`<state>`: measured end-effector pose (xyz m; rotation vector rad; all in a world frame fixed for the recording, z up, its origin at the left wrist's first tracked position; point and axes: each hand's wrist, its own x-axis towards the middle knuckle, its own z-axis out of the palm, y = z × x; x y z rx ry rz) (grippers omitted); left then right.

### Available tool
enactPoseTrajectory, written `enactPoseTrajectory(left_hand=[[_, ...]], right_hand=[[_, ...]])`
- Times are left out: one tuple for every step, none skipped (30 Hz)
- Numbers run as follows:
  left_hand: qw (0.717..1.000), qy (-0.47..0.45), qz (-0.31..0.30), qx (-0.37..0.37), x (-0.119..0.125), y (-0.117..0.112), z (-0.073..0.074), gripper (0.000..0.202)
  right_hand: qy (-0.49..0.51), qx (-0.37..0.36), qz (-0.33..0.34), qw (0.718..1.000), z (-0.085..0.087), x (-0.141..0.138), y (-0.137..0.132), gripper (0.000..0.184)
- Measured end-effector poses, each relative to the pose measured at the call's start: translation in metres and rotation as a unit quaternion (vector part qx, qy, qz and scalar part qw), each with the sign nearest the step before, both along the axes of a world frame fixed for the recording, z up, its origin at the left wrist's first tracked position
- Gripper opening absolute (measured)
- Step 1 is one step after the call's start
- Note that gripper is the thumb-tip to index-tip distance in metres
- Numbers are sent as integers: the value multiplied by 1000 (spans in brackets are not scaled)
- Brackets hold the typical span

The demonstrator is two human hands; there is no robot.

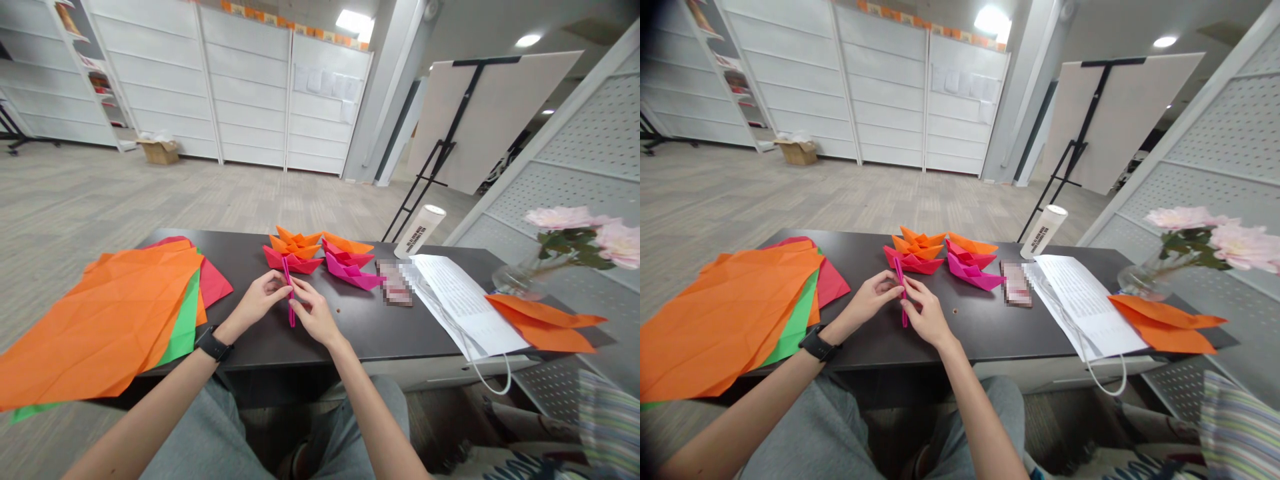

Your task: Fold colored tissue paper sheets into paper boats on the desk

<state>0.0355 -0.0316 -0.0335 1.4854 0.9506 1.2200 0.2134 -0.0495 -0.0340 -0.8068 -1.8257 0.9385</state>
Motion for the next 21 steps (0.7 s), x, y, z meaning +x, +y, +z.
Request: enactPoseTrajectory(left_hand=[[1000, -4, 0, 1, 0, 0, 0, 27], [1000, -7, 1, 1, 0, 0, 1, 27], [1000, -10, 1, 1, 0, 0, 1, 26], [1000, -14, 0, 1, 0, -1, 2, 26], [1000, -17, 0, 0, 0, -1, 2, 26], [1000, -20, -2, -1, 0, -1, 3, 26], [1000, -24, -3, -2, 0, -1, 3, 26], [1000, -27, -3, -2, 0, -2, 4, 25], [1000, -30, -4, -3, 0, -2, 5, 25], [999, -33, -4, -3, 0, -3, 6, 25], [999, -35, -4, -3, 0, -3, 7, 24], [999, -37, -4, -3, 0, -4, 8, 24], [999, -39, -3, -2, 0, -4, 8, 24], [999, -40, -3, -2, 0, -4, 9, 23], [999, -42, -1, -1, 0, -4, 10, 22], [999, -43, 0, -1, 0, -4, 10, 22], [999, -43, 1, 0, 0, -4, 10, 22], [999, -42, 2, 0, 0, -4, 9, 21], [999, -41, 2, 1, 0, -4, 8, 21], [999, -40, 2, 2, 0, -3, 8, 22], [999, -38, 1, 4, -1, -3, 7, 22]], right_hand=[[2, 0, 1, 1000, 1, 0, 0, 42], [3, 1, 2, 1000, 1, 0, 0, 41], [5, 5, 4, 1000, 2, 0, 0, 41], [6, 10, 7, 1000, 2, -1, 0, 40], [6, 14, 10, 1000, 3, -1, 0, 40], [6, 16, 12, 1000, 3, -1, 0, 40], [6, 17, 15, 1000, 3, -1, 0, 39], [6, 16, 17, 1000, 3, -1, 0, 38], [5, 15, 18, 1000, 3, -1, 1, 38], [6, 12, 20, 1000, 2, -1, 1, 37], [7, 8, 23, 1000, 1, -1, 1, 37], [10, 2, 26, 1000, 1, -1, 1, 37], [16, -6, 30, 999, 0, -2, 0, 38], [20, -14, 34, 999, 0, -2, 0, 38], [20, -18, 37, 999, 0, -2, 0, 39], [17, -18, 37, 999, 0, -2, -1, 39], [9, -14, 35, 999, 0, -2, -1, 40], [-3, -5, 32, 999, 0, -2, -1, 41], [-15, 7, 31, 999, -1, -2, -1, 42], [-24, 18, 30, 999, -1, -2, 0, 43], [-29, 28, 30, 999, -1, -2, 0, 43]])
